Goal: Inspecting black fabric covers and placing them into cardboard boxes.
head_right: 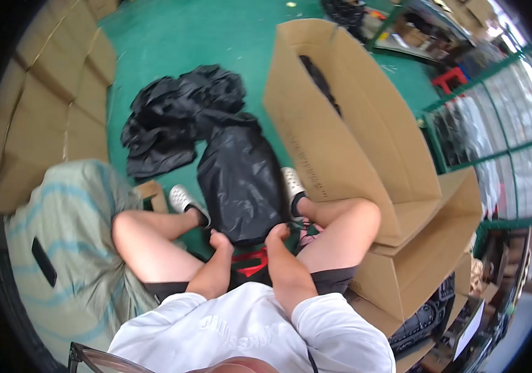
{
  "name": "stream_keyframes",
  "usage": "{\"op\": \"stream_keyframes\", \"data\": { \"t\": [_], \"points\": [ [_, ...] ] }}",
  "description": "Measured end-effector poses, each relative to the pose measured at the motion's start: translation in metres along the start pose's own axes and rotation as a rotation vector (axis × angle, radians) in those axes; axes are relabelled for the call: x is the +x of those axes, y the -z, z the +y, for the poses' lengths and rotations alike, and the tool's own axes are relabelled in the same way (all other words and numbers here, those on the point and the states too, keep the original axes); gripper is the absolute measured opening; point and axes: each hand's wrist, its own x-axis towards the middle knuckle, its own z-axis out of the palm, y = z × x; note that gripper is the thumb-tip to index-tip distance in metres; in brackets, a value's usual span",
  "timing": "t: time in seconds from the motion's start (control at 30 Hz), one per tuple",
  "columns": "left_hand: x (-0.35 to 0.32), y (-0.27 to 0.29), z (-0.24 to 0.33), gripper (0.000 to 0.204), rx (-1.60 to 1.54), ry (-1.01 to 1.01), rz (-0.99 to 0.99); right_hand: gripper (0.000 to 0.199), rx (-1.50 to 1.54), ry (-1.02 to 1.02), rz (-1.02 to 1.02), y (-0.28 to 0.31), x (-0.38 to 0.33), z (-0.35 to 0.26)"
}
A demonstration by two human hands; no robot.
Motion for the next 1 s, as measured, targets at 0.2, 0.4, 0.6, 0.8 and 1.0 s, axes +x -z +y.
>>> {"op": "stream_keyframes", "data": {
  "t": [0.2, 0.4, 0.6, 0.8, 1.0],
  "points": [
    [-0.028, 0.039, 0.044, 0.043, -0.027, -0.013, 0.153, 0.042, 0.041, 0.2, 0.004, 0.059, -0.094, -0.069],
    [0.0, 0.03, 0.031, 0.038, 0.05, -0.018, 0.167, 0.031, -0.062, 0.347, 0.058, 0.067, -0.1, -0.084],
    [0.021, 0.025, 0.015, 0.049, 0.008, 0.153, -0.008, 0.034, -0.234, 0.206, -0.008, 0.072, -0.09, -0.072],
    [-0.028, 0.045, 0.021, 0.062, -0.097, 0.376, 0.078, 0.041, -0.15, -0.071, 0.026, 0.072, -0.094, -0.063],
    [-0.036, 0.045, -0.001, 0.072, -0.277, 0.666, 0.04, 0.035, -0.058, -0.359, 0.122, 0.057, -0.078, -0.045]
  ]
}}
